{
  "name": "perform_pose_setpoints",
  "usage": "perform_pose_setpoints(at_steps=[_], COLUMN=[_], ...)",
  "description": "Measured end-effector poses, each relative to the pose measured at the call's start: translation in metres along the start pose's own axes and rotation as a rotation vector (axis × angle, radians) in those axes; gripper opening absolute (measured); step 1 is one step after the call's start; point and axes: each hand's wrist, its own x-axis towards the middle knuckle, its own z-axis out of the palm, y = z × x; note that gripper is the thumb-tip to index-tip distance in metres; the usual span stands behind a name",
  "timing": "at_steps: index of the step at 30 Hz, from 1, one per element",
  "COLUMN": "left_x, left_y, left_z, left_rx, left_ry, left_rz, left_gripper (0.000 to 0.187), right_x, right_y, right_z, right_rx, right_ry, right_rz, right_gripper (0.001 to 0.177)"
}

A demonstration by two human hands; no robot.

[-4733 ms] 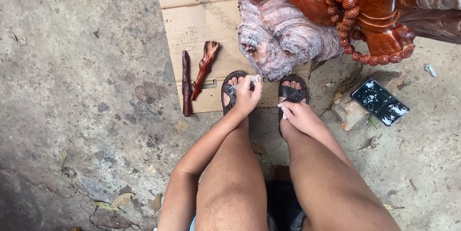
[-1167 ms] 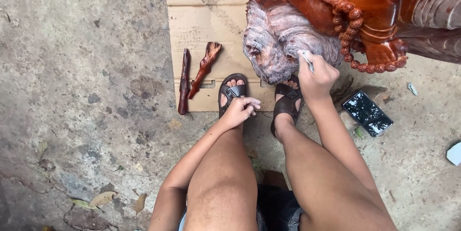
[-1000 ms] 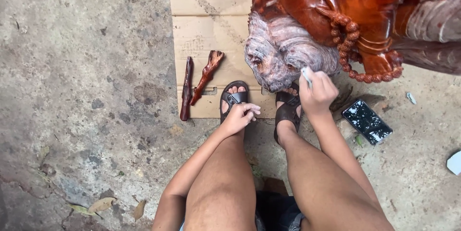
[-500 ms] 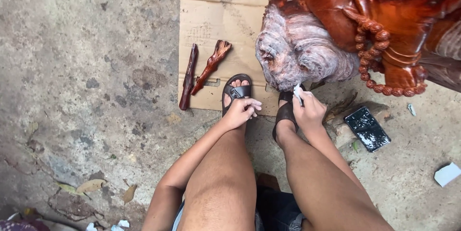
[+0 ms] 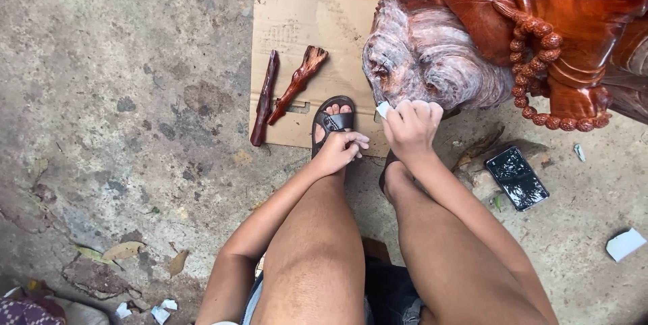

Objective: The person sands and polishes a large wooden sculpture by hand using a small piece of sandpaper or cloth to refine the surface detail.

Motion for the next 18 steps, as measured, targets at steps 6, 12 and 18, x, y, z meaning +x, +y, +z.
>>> perform_pose_setpoints(at_steps=[6,12,18], left_x=[-0.002,0.002,0.003], left_y=[0.003,0.004,-0.002], left_z=[-0.001,0.002,0.004], left_rx=[-0.019,-0.03,-0.055], left_ry=[0.017,0.021,0.045], left_rz=[0.007,-0.006,-0.021], left_gripper=[0.033,0.034,0.033], right_x=[-0.007,0.003,-0.006], right_y=[-0.008,-0.01,-0.013], right_z=[-0.019,-0.004,0.008], right_rx=[0.076,0.091,0.088], right_ry=[0.017,0.075,0.102], right_rz=[0.122,0.192,0.188], right_gripper=[0.036,0.04,0.046])
